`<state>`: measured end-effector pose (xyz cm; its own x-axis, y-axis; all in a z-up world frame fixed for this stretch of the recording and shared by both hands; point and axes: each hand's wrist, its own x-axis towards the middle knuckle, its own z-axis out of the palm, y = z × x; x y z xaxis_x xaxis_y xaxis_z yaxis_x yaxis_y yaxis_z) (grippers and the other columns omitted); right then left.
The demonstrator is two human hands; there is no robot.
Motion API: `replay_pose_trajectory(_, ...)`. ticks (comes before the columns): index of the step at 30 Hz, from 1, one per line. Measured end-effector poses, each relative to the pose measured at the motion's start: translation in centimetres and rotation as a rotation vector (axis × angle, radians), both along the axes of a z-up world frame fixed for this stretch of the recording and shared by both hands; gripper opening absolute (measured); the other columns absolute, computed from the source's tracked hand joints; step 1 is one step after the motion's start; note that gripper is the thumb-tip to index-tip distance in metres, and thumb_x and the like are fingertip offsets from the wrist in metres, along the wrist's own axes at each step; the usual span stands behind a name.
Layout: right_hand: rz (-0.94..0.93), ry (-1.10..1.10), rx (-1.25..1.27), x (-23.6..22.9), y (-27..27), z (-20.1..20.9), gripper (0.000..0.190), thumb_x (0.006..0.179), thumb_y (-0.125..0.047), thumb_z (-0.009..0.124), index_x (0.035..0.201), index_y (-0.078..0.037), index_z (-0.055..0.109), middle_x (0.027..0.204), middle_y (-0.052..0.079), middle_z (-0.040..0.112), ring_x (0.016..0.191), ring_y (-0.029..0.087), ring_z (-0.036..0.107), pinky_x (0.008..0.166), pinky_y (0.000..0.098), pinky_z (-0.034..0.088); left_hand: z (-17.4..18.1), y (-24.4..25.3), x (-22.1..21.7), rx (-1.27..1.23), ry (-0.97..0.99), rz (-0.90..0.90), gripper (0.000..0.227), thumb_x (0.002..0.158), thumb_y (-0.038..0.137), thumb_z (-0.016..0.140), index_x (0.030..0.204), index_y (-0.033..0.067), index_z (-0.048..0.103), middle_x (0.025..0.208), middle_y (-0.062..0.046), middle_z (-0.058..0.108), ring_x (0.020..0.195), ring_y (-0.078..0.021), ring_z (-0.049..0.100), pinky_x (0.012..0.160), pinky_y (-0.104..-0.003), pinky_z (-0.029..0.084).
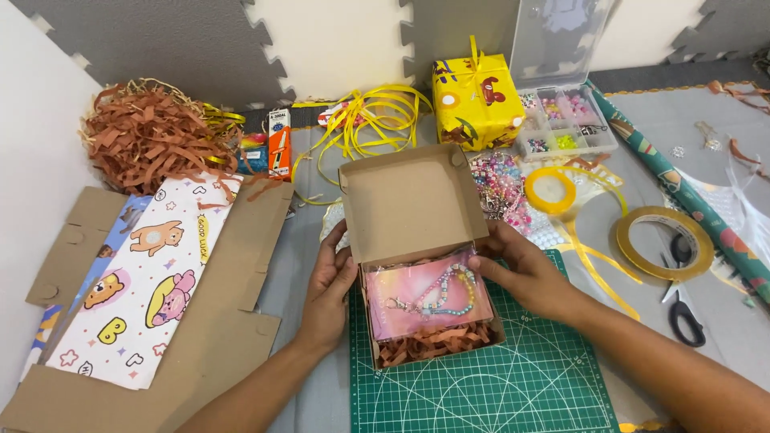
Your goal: Folding a cardboard box, filling it with shredded paper, placing a keychain inside, and wrapping it in paper.
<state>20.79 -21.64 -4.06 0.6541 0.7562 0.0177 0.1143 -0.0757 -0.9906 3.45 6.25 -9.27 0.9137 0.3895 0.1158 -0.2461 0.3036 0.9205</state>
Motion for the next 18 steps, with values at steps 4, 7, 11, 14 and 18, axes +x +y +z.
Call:
replay_pose_trajectory(4, -0.043, -0.002, 0.059, -0.5, -0.2, -1.5, 0.062, 0.106, -0.009, 0.076, 0.166, -0.004, 0.06, 0.134, 0.028, 0.087, 0.13, 0.042, 0.081, 0.118, 0.064, 0.055, 1.5, 0.1, -0.9, 0.054, 0.029, -0.044, 0.076, 0.118, 0.041, 0.052, 0.183, 0.0101, 0.027, 0.162, -0.025, 0.063, 0.142, -0.0354, 0.067, 0.121, -0.055, 0.055)
replay_pose_trajectory(7, 0.044, 0.104, 0.181, -0.8, -0.6, -2.7, 0.058, 0.112, -0.021, 0.067, 0.167, -0.007, 0.052, 0.16, 0.012, 0.073, 0.149, 0.025, 0.07, 0.123, 0.0421, 0.059, 2.0, -0.3, -1.5, 0.123, 0.042, -0.036, 0.08, 0.11, 0.044, 0.069, 0.177, 0.0129, 0.041, 0.166, -0.012, 0.067, 0.151, -0.0235, 0.065, 0.127, -0.043, 0.054)
replay_pose_trajectory(11, -0.006, 0.079, 0.151, -1.2, -0.7, -3.1, 0.055, 0.112, -0.027, 0.066, 0.163, -0.008, 0.058, 0.155, 0.01, 0.075, 0.145, 0.024, 0.072, 0.121, 0.041, 0.061, 2.0, -0.3, -1.8, 0.119, 0.066, 0.007, 0.075, 0.11, 0.041, 0.07, 0.175, 0.0103, 0.046, 0.157, -0.01, 0.074, 0.144, -0.0224, 0.071, 0.123, -0.042, 0.057)
replay_pose_trajectory(14, -0.025, 0.064, 0.111, -1.0, -0.9, -3.4, 0.052, 0.113, -0.031, 0.063, 0.16, -0.008, 0.062, 0.151, 0.01, 0.076, 0.141, 0.024, 0.073, 0.117, 0.0411, 0.063, 1.4, 0.0, -2.0, 0.088, 0.019, -0.02, 0.074, 0.111, 0.038, 0.071, 0.174, 0.0095, 0.046, 0.156, -0.012, 0.075, 0.144, -0.0235, 0.071, 0.121, -0.042, 0.058)
replay_pose_trajectory(18, -0.075, 0.074, 0.035, -1.2, -1.0, -3.0, 0.059, 0.114, -0.039, 0.055, 0.164, -0.009, 0.062, 0.154, 0.009, 0.076, 0.144, 0.024, 0.071, 0.119, 0.0417, 0.061, 0.8, 0.1, -2.5, 0.123, -0.013, -0.041, 0.059, 0.115, 0.034, 0.069, 0.166, 0.0088, 0.053, 0.155, -0.011, 0.073, 0.143, -0.0232, 0.07, 0.12, -0.042, 0.058)
